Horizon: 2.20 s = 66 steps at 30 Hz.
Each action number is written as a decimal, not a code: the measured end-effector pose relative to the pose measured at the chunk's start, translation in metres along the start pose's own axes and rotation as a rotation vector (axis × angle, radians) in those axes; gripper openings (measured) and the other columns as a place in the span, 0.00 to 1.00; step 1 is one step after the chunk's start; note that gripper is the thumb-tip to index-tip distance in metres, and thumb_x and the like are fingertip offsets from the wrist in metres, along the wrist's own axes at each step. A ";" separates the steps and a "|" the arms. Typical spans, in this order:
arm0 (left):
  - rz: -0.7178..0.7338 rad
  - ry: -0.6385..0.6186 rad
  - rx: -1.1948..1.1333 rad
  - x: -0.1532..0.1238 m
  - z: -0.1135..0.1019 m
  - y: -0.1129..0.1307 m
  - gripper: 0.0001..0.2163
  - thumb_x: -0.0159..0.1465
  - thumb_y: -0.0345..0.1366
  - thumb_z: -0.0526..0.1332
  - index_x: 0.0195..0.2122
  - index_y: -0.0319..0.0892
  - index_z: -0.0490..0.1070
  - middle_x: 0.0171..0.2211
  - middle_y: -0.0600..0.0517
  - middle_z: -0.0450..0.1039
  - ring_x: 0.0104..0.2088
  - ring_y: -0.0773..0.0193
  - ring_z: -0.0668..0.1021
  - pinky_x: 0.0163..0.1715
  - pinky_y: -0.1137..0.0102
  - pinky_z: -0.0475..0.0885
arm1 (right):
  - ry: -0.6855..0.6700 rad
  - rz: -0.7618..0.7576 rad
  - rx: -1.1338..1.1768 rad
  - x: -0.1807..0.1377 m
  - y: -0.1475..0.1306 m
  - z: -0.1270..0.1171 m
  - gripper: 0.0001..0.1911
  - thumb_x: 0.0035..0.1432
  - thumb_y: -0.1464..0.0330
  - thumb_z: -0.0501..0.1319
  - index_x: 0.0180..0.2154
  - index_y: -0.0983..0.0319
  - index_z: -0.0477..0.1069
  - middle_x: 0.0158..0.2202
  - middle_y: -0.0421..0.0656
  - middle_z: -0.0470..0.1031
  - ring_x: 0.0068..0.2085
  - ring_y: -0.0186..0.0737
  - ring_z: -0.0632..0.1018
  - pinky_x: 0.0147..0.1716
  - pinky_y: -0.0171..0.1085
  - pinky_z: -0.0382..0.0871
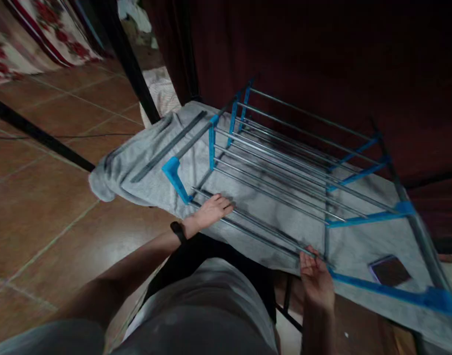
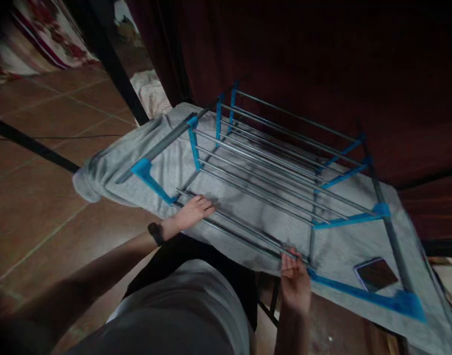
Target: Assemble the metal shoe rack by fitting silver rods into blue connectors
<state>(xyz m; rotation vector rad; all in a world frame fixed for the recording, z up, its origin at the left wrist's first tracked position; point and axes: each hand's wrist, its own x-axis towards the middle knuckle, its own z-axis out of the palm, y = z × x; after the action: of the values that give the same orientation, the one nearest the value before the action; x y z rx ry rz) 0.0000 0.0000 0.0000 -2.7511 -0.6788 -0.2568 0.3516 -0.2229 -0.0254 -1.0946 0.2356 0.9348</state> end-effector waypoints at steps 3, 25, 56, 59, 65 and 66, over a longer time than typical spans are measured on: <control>-0.008 -0.026 -0.014 -0.001 0.000 0.000 0.10 0.69 0.25 0.54 0.47 0.42 0.70 0.39 0.50 0.73 0.39 0.61 0.72 0.47 0.64 0.61 | 0.000 -0.003 -0.031 0.004 -0.001 0.000 0.04 0.60 0.73 0.62 0.35 0.61 0.76 0.41 0.39 0.81 0.46 0.30 0.81 0.48 0.33 0.79; -0.127 0.017 -0.314 0.007 0.002 -0.007 0.15 0.72 0.44 0.53 0.47 0.41 0.72 0.38 0.47 0.74 0.40 0.57 0.76 0.46 0.62 0.66 | -0.021 -0.041 -0.066 0.019 0.005 0.002 0.06 0.62 0.68 0.60 0.35 0.58 0.76 0.43 0.41 0.81 0.50 0.34 0.80 0.55 0.41 0.75; -0.250 0.004 -0.477 0.002 0.018 -0.031 0.12 0.71 0.43 0.54 0.45 0.43 0.72 0.41 0.48 0.77 0.42 0.55 0.77 0.45 0.60 0.68 | 0.093 -0.098 0.054 0.049 -0.001 0.002 0.11 0.61 0.59 0.60 0.34 0.59 0.75 0.39 0.41 0.80 0.44 0.37 0.81 0.52 0.44 0.75; -0.217 0.007 -0.479 0.003 0.014 -0.031 0.13 0.71 0.45 0.54 0.43 0.43 0.72 0.38 0.49 0.77 0.41 0.56 0.77 0.45 0.61 0.68 | 0.100 -0.131 0.088 0.053 -0.001 0.000 0.14 0.61 0.56 0.58 0.35 0.59 0.75 0.40 0.42 0.81 0.45 0.39 0.81 0.50 0.45 0.75; -0.186 0.021 -0.459 0.002 0.012 -0.033 0.14 0.71 0.46 0.54 0.43 0.43 0.74 0.38 0.48 0.78 0.41 0.56 0.77 0.46 0.61 0.67 | 0.121 -0.173 0.168 0.062 -0.006 -0.001 0.15 0.63 0.58 0.55 0.35 0.59 0.75 0.39 0.42 0.81 0.44 0.39 0.81 0.46 0.44 0.77; -0.197 0.031 -0.447 0.001 0.013 -0.034 0.14 0.71 0.45 0.54 0.44 0.43 0.74 0.39 0.48 0.78 0.42 0.56 0.77 0.46 0.61 0.67 | 0.119 -0.166 0.193 0.063 -0.008 -0.001 0.15 0.64 0.59 0.54 0.35 0.59 0.75 0.39 0.42 0.81 0.44 0.38 0.81 0.46 0.43 0.77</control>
<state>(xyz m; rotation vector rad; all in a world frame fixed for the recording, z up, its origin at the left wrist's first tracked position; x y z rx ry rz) -0.0138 0.0336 -0.0034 -3.0874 -0.9895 -0.5538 0.3961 -0.1920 -0.0580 -0.9766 0.3213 0.6853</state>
